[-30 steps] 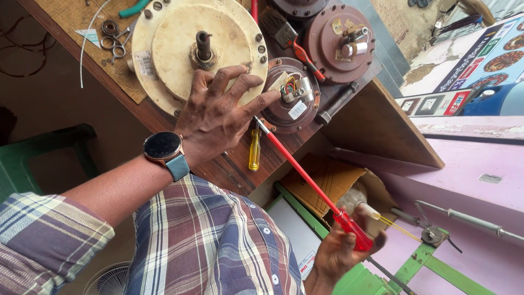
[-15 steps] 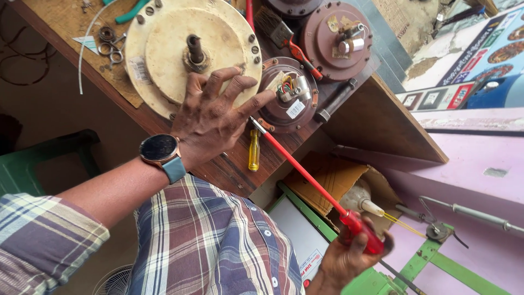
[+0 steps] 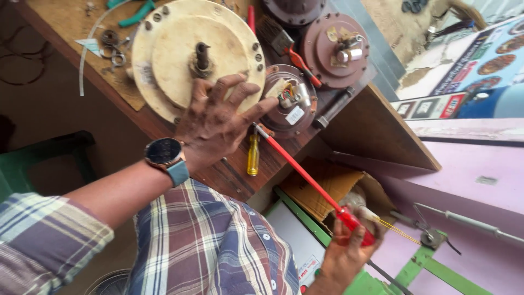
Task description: The person uses a red-handled screwdriver to tighten screws on a circular electrical component mounted on a workbench. They also handle small wires and use a yellow-handled screwdriver to adjust parts of the assembly.
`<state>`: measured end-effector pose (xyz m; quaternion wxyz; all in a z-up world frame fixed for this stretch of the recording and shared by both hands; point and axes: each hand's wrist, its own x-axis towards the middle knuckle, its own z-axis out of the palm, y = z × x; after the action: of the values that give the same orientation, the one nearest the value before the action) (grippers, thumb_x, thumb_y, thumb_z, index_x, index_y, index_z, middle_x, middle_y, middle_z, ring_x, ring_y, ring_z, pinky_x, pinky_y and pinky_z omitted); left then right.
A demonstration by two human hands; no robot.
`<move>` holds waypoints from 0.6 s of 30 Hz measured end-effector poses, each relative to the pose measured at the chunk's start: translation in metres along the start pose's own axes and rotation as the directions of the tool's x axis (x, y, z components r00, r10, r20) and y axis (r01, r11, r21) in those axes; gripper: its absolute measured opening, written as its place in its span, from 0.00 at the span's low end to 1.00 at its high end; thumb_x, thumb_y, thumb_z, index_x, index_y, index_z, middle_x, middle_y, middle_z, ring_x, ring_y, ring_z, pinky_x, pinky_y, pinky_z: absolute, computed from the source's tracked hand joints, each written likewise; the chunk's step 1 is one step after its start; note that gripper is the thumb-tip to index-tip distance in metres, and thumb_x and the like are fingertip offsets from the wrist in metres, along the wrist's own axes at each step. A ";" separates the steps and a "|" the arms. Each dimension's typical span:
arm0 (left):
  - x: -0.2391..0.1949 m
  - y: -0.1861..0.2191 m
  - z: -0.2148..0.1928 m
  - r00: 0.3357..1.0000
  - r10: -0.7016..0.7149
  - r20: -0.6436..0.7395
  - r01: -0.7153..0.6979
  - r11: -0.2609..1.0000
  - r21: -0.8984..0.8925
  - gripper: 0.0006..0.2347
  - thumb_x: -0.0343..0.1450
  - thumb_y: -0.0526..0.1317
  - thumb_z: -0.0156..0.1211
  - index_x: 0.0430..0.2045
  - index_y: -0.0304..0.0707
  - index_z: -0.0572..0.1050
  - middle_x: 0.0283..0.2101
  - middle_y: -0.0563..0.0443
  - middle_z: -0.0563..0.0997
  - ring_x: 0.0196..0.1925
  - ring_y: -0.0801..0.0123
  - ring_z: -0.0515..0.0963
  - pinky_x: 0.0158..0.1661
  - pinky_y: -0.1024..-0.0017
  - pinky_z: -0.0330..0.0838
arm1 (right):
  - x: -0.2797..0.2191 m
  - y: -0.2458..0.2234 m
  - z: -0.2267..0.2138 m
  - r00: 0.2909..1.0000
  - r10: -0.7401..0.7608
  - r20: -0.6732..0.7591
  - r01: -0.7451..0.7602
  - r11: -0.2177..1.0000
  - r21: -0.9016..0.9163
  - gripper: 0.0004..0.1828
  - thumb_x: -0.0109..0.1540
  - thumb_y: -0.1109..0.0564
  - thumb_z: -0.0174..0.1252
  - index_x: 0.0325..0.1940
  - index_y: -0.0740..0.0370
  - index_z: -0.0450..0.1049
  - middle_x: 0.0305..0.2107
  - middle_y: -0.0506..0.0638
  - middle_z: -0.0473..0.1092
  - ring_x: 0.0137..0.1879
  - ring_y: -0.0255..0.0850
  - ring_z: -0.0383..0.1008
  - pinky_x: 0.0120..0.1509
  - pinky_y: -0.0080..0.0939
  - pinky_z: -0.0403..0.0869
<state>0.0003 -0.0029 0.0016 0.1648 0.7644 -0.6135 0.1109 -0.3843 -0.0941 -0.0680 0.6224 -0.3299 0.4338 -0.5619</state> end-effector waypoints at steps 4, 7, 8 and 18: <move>-0.003 0.003 0.007 1.000 0.011 -0.017 -0.012 0.999 -0.042 0.27 0.69 0.42 0.67 0.65 0.63 0.69 0.62 0.55 0.70 0.68 0.62 0.63 0.54 0.54 0.63 | -0.012 -0.020 -0.008 0.988 -0.020 0.154 0.000 0.992 0.129 0.33 0.63 0.66 0.62 0.69 0.45 0.62 0.63 0.59 0.69 0.65 0.54 0.74 0.69 0.50 0.77; -0.003 -0.001 0.008 1.000 0.008 0.001 -0.008 1.000 -0.029 0.25 0.68 0.42 0.67 0.62 0.62 0.71 0.62 0.55 0.71 0.68 0.62 0.63 0.55 0.54 0.63 | -0.007 -0.014 -0.016 0.991 -0.023 0.128 0.009 0.994 0.106 0.33 0.65 0.66 0.62 0.72 0.49 0.62 0.59 0.60 0.69 0.63 0.55 0.75 0.69 0.51 0.78; -0.004 -0.001 0.008 1.000 0.010 0.012 -0.010 1.000 -0.014 0.25 0.67 0.42 0.67 0.61 0.62 0.72 0.62 0.55 0.71 0.67 0.62 0.63 0.54 0.54 0.63 | -0.006 -0.007 -0.023 0.994 0.008 0.113 -0.020 0.994 0.107 0.33 0.65 0.66 0.62 0.72 0.51 0.62 0.58 0.61 0.69 0.62 0.55 0.75 0.68 0.52 0.78; -0.010 0.000 0.014 1.000 0.011 -0.012 -0.011 0.999 0.031 0.27 0.67 0.38 0.67 0.63 0.64 0.72 0.64 0.57 0.68 0.68 0.64 0.62 0.56 0.58 0.63 | 0.040 0.056 -0.181 0.831 0.221 -0.510 -0.198 0.975 0.101 0.09 0.63 0.62 0.62 0.43 0.63 0.67 0.45 0.64 0.75 0.55 0.54 0.81 0.55 0.43 0.80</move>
<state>-0.0028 0.0006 -0.0150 0.1558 0.7628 -0.6148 0.1259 -0.5260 -0.1116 -0.1985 0.5473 -0.1029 0.6062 -0.5677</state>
